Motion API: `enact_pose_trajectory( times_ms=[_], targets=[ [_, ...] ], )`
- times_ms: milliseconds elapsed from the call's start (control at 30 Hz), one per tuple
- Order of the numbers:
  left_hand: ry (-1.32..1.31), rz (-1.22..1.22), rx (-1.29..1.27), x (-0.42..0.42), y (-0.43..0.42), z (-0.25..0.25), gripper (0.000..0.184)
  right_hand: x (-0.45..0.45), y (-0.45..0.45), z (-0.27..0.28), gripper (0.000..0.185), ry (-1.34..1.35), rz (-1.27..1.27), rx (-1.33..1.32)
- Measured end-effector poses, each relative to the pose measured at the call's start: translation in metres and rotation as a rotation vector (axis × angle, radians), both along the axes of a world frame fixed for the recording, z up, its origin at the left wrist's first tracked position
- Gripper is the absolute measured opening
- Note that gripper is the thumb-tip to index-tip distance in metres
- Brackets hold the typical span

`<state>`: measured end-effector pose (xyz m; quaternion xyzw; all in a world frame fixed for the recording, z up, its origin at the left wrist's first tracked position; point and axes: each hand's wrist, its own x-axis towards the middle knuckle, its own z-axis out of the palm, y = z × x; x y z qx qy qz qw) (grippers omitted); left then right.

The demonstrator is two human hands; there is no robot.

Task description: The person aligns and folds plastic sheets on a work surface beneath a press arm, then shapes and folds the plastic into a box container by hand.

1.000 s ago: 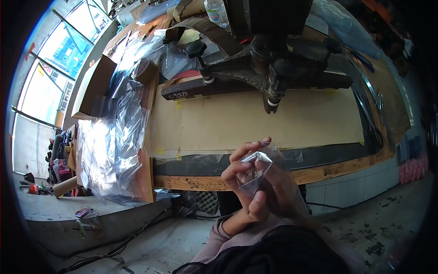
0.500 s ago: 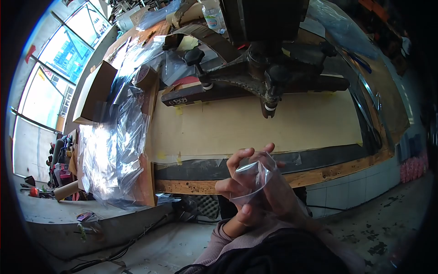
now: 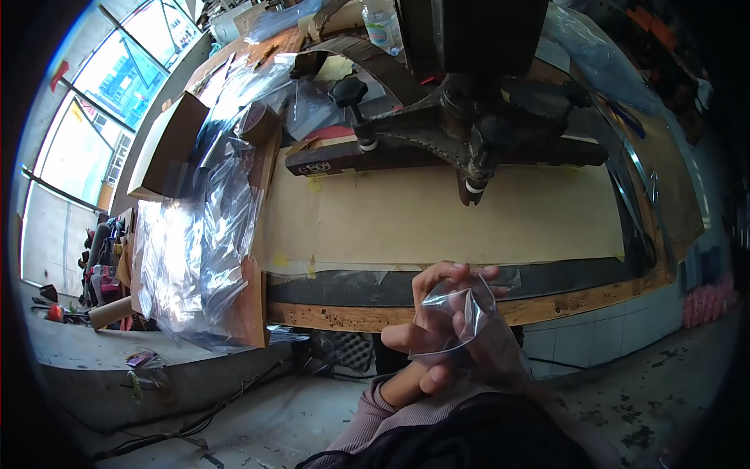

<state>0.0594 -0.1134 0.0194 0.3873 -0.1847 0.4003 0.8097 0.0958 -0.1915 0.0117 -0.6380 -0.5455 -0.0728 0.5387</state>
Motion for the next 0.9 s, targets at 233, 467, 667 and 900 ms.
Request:
enact_pose_trajectory(
  times_ms=[233, 467, 667, 900],
  targets=[
    [-0.113, 0.071, -0.009, 0.009, -0.005, -0.002, 0.087, 0.002, 0.003, 0.009, 0.044, 0.030, 0.026, -0.039],
    [-0.104, 0.001, -0.018, 0.011, -0.001, -0.012, 0.079, 0.005, 0.026, 0.002, 0.040, 0.058, 0.054, 0.021],
    [-0.043, 0.012, -0.098, 0.004, -0.003, 0.001, 0.057, 0.019, 0.002, 0.018, 0.035, -0.089, 0.217, -0.057],
    [0.058, 0.068, -0.058, 0.000, -0.005, 0.002, 0.064, 0.001, -0.004, -0.011, 0.039, -0.035, 0.093, 0.001]
  ],
)
